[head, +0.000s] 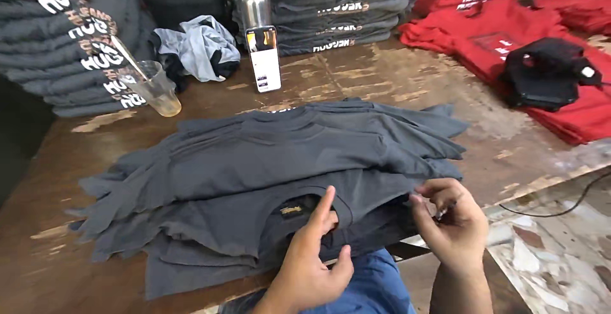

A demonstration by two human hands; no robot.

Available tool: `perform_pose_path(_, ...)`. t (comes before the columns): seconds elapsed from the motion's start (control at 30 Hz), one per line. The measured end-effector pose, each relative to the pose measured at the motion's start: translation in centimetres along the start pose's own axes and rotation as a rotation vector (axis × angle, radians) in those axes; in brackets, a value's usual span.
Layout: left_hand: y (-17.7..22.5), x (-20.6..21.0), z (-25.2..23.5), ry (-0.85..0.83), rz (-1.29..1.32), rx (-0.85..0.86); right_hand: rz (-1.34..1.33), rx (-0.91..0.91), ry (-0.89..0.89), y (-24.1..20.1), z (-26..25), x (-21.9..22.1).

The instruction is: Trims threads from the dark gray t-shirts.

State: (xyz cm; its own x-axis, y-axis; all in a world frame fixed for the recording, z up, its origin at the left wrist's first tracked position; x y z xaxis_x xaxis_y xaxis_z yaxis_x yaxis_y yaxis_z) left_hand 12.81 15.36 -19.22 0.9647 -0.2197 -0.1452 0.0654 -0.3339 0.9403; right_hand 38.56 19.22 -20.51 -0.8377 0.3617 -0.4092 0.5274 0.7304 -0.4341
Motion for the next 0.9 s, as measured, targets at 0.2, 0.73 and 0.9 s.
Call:
perform_pose_path(0.2,-0.3,0.0,-0.5,0.060,0.085,0.036,-0.353,-0.096,0.004,-5.2,0.3,3.9)
perform_pose_path(0.73,0.1,0.5,-1.3,0.225,-0.387,0.228,-0.345,-0.180,0.002,-6.4,0.1,5.4)
perform_pose_path(0.9,-1.0,-0.1,-1.4,0.222,-0.077,0.185,-0.044,-0.051,-0.257,-4.0,0.8,3.8)
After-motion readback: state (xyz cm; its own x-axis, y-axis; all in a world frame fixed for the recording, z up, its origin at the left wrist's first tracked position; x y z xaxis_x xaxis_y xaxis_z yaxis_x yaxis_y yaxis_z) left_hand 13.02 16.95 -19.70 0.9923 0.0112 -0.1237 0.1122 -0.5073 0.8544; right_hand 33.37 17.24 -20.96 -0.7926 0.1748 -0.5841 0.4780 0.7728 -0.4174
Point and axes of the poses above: each hand's wrist, its own z-axis away from the middle knuckle, its own x-axis out of the palm, y = z × x, the point moved 1 cm from there along -z, towards the middle knuckle, and after that the axes turned 11 degrees about -x, right-handed, at the moved point
